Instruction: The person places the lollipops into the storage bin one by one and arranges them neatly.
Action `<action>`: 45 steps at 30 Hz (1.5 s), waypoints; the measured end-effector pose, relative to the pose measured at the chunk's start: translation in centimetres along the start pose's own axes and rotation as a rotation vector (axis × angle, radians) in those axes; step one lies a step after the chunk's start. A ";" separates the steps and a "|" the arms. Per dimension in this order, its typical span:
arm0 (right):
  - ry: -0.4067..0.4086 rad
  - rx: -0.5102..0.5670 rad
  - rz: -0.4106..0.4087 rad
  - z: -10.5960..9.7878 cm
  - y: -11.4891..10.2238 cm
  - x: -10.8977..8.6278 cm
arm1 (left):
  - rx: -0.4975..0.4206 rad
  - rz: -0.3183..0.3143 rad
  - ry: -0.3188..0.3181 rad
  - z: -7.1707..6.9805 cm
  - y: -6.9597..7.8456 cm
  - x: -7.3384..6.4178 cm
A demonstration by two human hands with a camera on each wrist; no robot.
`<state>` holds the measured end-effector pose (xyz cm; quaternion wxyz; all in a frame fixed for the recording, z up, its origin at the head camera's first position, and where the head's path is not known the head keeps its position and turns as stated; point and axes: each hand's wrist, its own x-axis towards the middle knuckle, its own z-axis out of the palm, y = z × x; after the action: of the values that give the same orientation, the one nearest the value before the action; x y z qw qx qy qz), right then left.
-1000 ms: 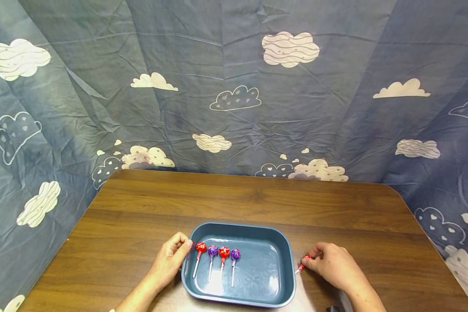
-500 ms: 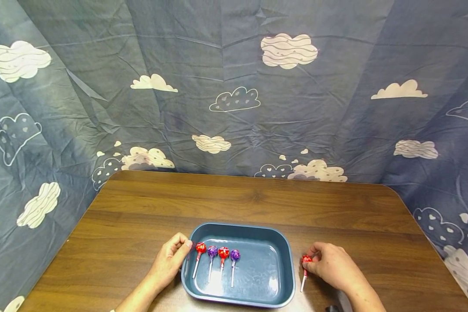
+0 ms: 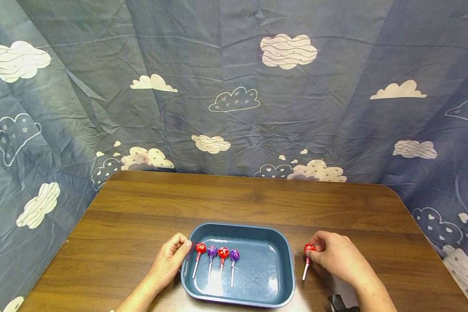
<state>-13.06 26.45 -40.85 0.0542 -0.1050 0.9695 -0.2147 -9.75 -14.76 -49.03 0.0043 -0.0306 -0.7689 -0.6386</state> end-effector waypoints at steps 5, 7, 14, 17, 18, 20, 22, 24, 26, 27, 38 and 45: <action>0.022 0.018 -0.034 -1.3 -1.4 0.0 | -0.015 0.005 -0.002 0.0 0.1 0.0; 0.026 0.031 -0.049 -1.8 -2.1 0.1 | -0.017 0.007 -0.004 0.0 0.1 0.0; 0.014 0.083 -0.094 -2.9 -4.9 0.7 | -0.008 0.011 0.001 0.0 0.0 0.0; -0.034 0.131 -0.116 -2.9 -6.2 1.0 | -0.004 0.009 0.000 0.0 0.0 0.0; -0.048 0.146 -0.124 -2.9 -6.6 1.1 | -0.003 0.008 -0.001 0.0 0.0 0.0; -0.078 0.174 -0.139 -2.6 -7.5 1.3 | -0.001 0.006 -0.002 0.0 0.0 0.0; -0.096 0.192 -0.165 -2.3 -8.3 1.6 | 0.001 0.006 -0.001 0.0 0.0 0.1; -0.110 0.200 -0.196 -2.0 -9.0 2.0 | 0.002 0.011 0.001 0.0 -0.1 0.1; -0.127 0.201 -0.222 -1.8 -9.8 2.4 | 0.003 0.019 0.004 0.0 -0.1 0.1; -0.130 0.197 -0.245 -1.6 -10.1 2.6 | 0.003 0.022 0.005 0.0 -0.1 0.1; -0.194 0.138 -0.329 1.2 -12.4 4.6 | -0.017 0.022 0.008 0.1 -0.1 0.1; -0.256 0.047 -0.321 2.7 -12.6 5.1 | -0.001 0.006 0.010 -0.1 0.0 0.1</action>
<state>-15.32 13.03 -38.24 0.1445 -0.2831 0.9204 -0.2279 -9.84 -14.81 -49.02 0.0103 -0.0297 -0.7686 -0.6389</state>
